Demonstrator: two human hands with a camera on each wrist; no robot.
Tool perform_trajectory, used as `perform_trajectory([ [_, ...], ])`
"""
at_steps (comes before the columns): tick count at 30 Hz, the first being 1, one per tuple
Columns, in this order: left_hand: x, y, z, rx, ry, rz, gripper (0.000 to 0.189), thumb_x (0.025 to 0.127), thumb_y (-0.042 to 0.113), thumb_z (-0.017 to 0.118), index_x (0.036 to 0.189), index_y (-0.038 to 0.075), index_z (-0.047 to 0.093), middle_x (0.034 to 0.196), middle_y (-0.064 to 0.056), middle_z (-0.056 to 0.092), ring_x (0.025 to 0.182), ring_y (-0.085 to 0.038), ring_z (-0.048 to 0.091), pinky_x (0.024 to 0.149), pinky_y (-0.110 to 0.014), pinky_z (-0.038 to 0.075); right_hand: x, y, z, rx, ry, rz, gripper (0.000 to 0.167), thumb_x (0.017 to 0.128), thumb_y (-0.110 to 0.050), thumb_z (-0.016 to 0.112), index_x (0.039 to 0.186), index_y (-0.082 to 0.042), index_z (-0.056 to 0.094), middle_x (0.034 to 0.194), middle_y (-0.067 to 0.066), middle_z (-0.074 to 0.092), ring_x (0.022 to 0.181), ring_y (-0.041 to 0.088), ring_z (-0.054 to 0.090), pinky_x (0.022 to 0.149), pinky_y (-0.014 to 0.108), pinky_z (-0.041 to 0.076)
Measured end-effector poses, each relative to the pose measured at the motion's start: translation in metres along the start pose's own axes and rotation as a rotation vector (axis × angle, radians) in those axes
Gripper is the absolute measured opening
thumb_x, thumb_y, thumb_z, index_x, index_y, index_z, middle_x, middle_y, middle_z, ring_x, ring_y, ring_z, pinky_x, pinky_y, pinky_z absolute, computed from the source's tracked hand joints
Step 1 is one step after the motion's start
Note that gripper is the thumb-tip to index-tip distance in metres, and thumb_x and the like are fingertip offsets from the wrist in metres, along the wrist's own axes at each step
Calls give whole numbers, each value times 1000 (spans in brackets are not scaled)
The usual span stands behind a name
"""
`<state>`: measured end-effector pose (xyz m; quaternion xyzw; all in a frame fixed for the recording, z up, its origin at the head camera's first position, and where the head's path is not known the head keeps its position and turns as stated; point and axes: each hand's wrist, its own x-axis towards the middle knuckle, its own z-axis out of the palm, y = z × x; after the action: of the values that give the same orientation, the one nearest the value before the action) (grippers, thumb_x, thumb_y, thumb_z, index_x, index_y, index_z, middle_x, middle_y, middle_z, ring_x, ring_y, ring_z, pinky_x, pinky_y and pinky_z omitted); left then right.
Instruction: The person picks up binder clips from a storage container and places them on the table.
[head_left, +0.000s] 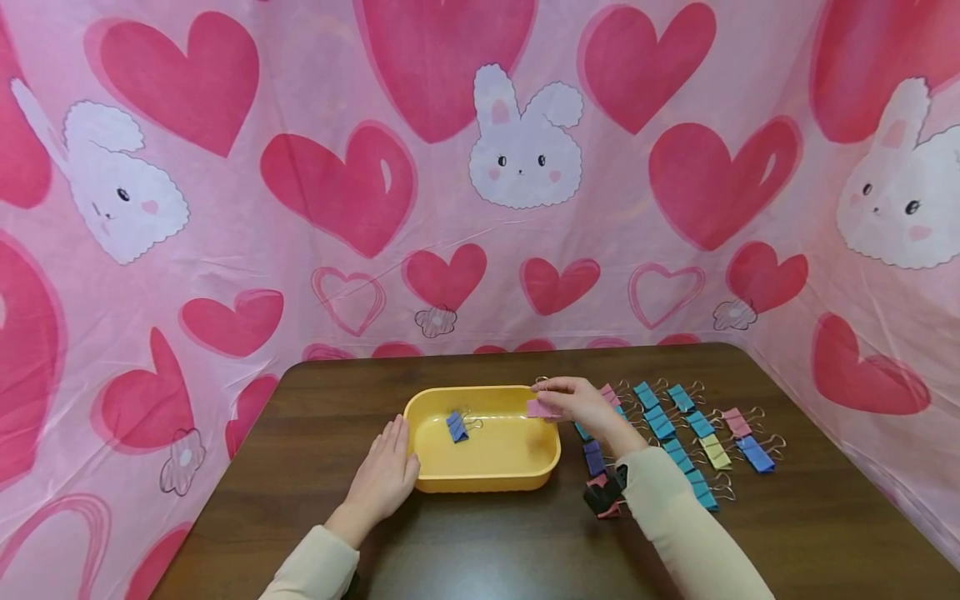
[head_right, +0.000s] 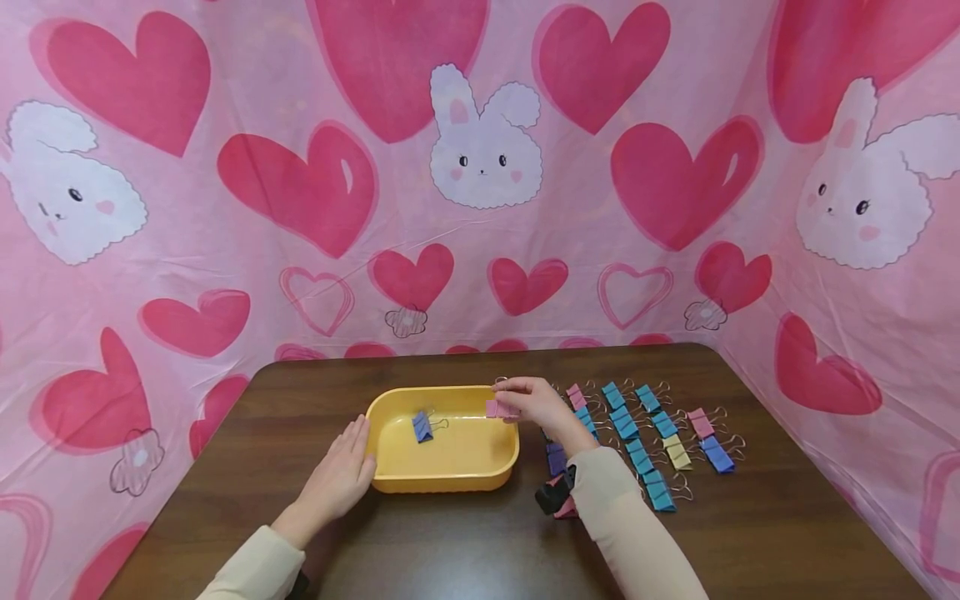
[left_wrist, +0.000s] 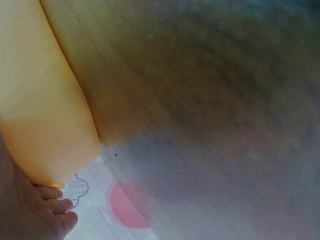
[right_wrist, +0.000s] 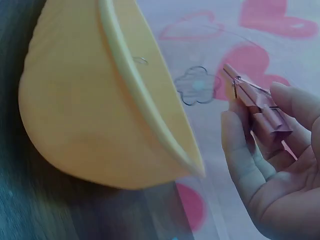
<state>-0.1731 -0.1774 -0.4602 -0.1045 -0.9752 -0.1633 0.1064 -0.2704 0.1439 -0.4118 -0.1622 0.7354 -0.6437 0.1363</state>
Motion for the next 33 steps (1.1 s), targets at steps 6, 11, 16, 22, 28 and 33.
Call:
perform_trajectory([
  [6,0,-1,1,-3,0,0,57,94,20,44,138,-12,27,144,-25,26,132,-37,25,107,-47,20,-11,-3,-19,-24,83,6,38,87,-20,63,112,9,60,122,21,53,92,18,61,78,36,52],
  [11,0,-1,1,-5,1,-4,57,94,21,44,138,-12,28,144,-25,26,132,-37,24,107,-47,20,-22,-5,-37,-41,136,-9,38,88,-21,62,109,10,59,118,20,55,89,16,61,78,38,52],
  [16,0,-1,1,-3,-3,-5,57,94,21,44,138,-12,27,145,-25,25,132,-37,24,107,-47,20,-32,-5,-53,-51,189,-14,36,87,-23,63,106,8,60,109,14,60,88,11,61,78,33,52],
  [22,0,0,1,-6,-5,-5,57,94,20,44,138,-12,27,144,-25,25,132,-37,24,107,-47,20,-47,0,-71,-21,251,-24,33,88,-20,62,104,9,60,97,5,63,81,10,62,74,30,53],
  [28,0,-1,1,-7,-4,-3,57,94,20,44,138,-12,27,145,-25,25,132,-37,24,107,-47,20,-64,3,-88,-38,293,-13,48,91,-22,59,116,17,50,93,-1,64,81,7,61,73,29,53],
  [33,1,-1,1,-5,3,1,57,94,20,44,138,-12,27,145,-25,25,132,-36,24,107,-46,19,-77,11,-105,-34,334,-7,39,90,-26,60,110,8,59,91,-10,64,85,2,60,75,25,51],
])
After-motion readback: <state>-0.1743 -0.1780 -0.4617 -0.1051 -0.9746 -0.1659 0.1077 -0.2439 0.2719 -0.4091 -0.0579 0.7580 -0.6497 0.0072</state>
